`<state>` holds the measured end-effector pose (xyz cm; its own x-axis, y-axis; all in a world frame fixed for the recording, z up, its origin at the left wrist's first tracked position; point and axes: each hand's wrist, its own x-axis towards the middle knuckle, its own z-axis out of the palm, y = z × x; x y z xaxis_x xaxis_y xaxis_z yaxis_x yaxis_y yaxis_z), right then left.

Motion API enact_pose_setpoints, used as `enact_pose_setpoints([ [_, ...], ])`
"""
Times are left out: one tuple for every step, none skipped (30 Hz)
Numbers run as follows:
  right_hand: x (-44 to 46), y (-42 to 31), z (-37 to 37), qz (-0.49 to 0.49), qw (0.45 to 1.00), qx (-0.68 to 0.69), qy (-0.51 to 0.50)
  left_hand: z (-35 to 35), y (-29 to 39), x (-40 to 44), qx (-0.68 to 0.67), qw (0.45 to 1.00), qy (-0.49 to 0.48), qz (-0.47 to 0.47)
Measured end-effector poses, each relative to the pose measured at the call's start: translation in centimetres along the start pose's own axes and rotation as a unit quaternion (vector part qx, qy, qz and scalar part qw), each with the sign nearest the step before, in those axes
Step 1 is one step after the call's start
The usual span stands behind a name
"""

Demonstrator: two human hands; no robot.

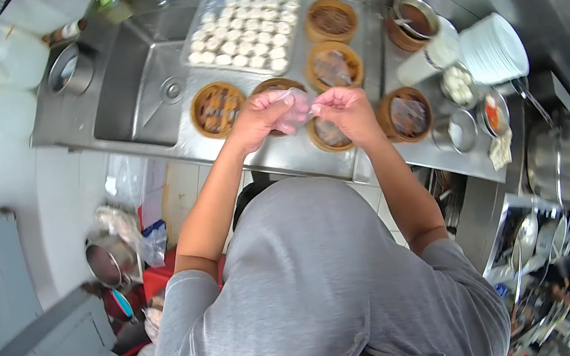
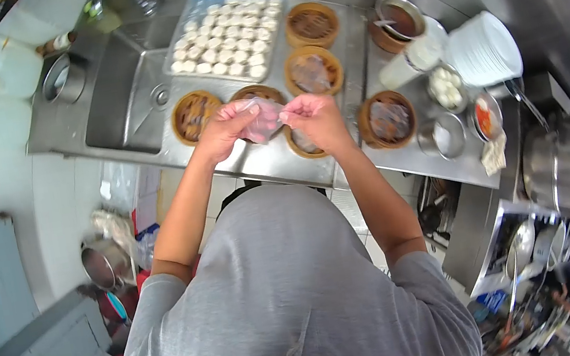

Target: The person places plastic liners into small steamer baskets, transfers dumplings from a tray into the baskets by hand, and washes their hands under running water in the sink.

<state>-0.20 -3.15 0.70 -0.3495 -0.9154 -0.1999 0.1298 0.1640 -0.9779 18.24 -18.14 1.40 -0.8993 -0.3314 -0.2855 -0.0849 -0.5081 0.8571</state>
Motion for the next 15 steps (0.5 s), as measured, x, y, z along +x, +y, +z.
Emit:
enact_pose_setpoints([
  [0.8,-0.3,1.0,0.018,1.0,-0.018,-0.015,-1.6,-0.4,-1.1,0.021,0.999,0.034,0.01],
  [1.5,-0.6,2.0,0.036,0.998,-0.036,-0.026,-3.4,-0.9,-2.2,0.041,0.997,0.063,0.017],
  [2.2,-0.9,3.4,0.025,0.998,-0.03,-0.055,-5.3,-1.4,-3.4,0.061,0.994,0.09,0.023],
  [3.3,-0.4,4.8,0.014,0.996,-0.066,-0.064,-6.8,-1.5,-4.6,0.081,0.99,0.113,0.028],
  [4.7,0.5,6.1,0.004,0.992,-0.102,-0.071,-8.3,-1.6,-5.8,0.088,0.986,0.139,0.034],
  [6.2,1.6,7.5,-0.008,0.987,-0.138,-0.077,-9.2,-1.4,-6.9,0.083,0.978,0.191,0.022],
  [7.6,2.0,9.0,-0.007,0.98,-0.186,-0.07,-10.5,-1.4,-7.9,0.085,0.969,0.232,0.027],
  [8.9,2.3,10.1,-0.007,0.966,-0.248,-0.076,-11.7,-1.6,-8.9,0.086,0.958,0.272,0.031],
  [10.0,1.8,11.5,-0.008,0.948,-0.309,-0.082,-13.1,-1.9,-9.9,0.158,0.933,0.319,0.061],
  [11.0,1.6,12.6,-0.009,0.926,-0.368,-0.087,-14.4,-2.1,-10.5,0.229,0.899,0.361,0.09],
  [11.8,1.8,13.6,-0.019,0.909,-0.408,-0.083,-15.4,-2.5,-11.0,0.299,0.858,0.4,0.117],
  [12.6,2.0,14.5,-0.029,0.89,-0.447,-0.079,-15.6,-2.2,-11.4,0.326,0.839,0.414,0.132],
  [13.2,2.3,15.3,-0.039,0.87,-0.486,-0.075,-15.4,-1.5,-12.0,0.353,0.819,0.428,0.147],
  [13.6,2.5,16.0,-0.042,0.85,-0.519,-0.078,-15.2,-0.8,-12.5,0.378,0.798,0.441,0.161],
  [13.9,2.6,16.6,-0.045,0.829,-0.551,-0.081,-14.5,-0.6,-12.5,0.395,0.788,0.438,0.175],
])
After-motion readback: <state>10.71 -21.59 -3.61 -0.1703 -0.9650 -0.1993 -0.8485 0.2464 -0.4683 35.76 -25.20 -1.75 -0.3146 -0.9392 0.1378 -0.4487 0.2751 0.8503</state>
